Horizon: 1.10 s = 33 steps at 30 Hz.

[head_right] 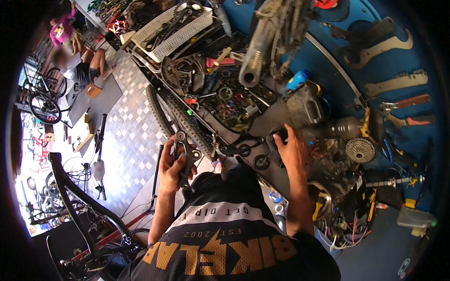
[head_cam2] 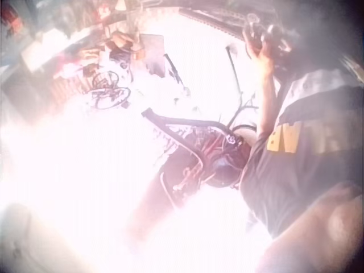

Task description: The person assembles small bicycle components at a workbench, handling a crank arm, bearings, and a small tube. They insert bearings into the crank arm and apply a substance from the tube to the parts.

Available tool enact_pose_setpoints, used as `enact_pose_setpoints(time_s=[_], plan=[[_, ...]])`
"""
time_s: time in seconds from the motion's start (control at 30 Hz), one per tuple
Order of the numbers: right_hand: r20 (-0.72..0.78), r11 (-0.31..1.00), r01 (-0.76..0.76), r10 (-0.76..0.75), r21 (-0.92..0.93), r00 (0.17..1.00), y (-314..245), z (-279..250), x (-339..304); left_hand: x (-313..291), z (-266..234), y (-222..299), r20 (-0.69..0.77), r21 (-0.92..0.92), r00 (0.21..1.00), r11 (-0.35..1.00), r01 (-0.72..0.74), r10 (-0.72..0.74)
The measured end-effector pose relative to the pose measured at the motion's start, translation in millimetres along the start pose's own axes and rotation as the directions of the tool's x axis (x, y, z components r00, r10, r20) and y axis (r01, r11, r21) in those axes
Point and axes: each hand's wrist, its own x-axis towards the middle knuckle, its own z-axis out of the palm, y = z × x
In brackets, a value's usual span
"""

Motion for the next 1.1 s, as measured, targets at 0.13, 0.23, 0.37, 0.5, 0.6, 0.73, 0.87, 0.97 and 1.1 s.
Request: enact_pose_setpoints(time_s=[0.13, 0.23, 0.37, 0.5, 0.6, 0.73, 0.87, 0.97, 1.1], plan=[[0.041, 0.995, 0.023, -0.027, 0.092, 0.999, -15.6, 4.7, 17.8, 4.1, -5.6, 7.5, 0.062, -0.075, 0.998, 0.997, -0.001, 0.005], [0.032, 0.994, 0.058, -0.061, 0.089, 0.998, -20.5, 15.2, 28.4, 5.2, -7.6, 13.0, 0.058, -0.106, 0.998, 0.994, 0.000, 0.006], [0.071, 0.996, 0.092, -0.092, 0.006, 0.993, -14.7, 35.2, 37.8, 6.4, -9.1, 16.0, 0.024, -0.099, 1.000, 0.995, -0.006, 0.008], [0.205, 0.996, 0.079, -0.071, -0.030, 0.976, -5.1, 46.2, 47.3, 6.3, -7.1, 12.3, -0.038, -0.107, 0.999, 0.994, 0.004, -0.008], [0.272, 0.997, 0.062, -0.050, -0.035, 0.961, 4.5, 49.4, 49.1, 9.4, -2.2, 4.2, -0.086, -0.103, 0.996, 0.995, 0.018, -0.027], [0.225, 0.978, 0.206, -0.194, -0.033, 0.955, 18.9, 56.7, 36.7, 16.6, -0.1, -14.6, -0.127, -0.064, 0.992, 0.998, 0.007, -0.015], [0.250, 0.941, 0.326, -0.297, -0.086, 0.922, 28.8, 56.9, 30.8, 23.5, -2.4, -30.9, -0.168, -0.021, 0.986, 1.000, 0.011, -0.014], [0.254, 0.946, 0.320, -0.298, -0.049, 0.920, 31.5, 48.1, 32.8, 33.3, 2.6, -38.9, -0.215, -0.021, 0.976, 0.999, 0.030, -0.034], [0.240, 0.939, 0.330, -0.344, 0.098, 0.908, 27.4, 32.3, 45.8, 39.8, 15.7, -42.4, -0.210, -0.018, 0.978, 1.000, -0.012, 0.008]])
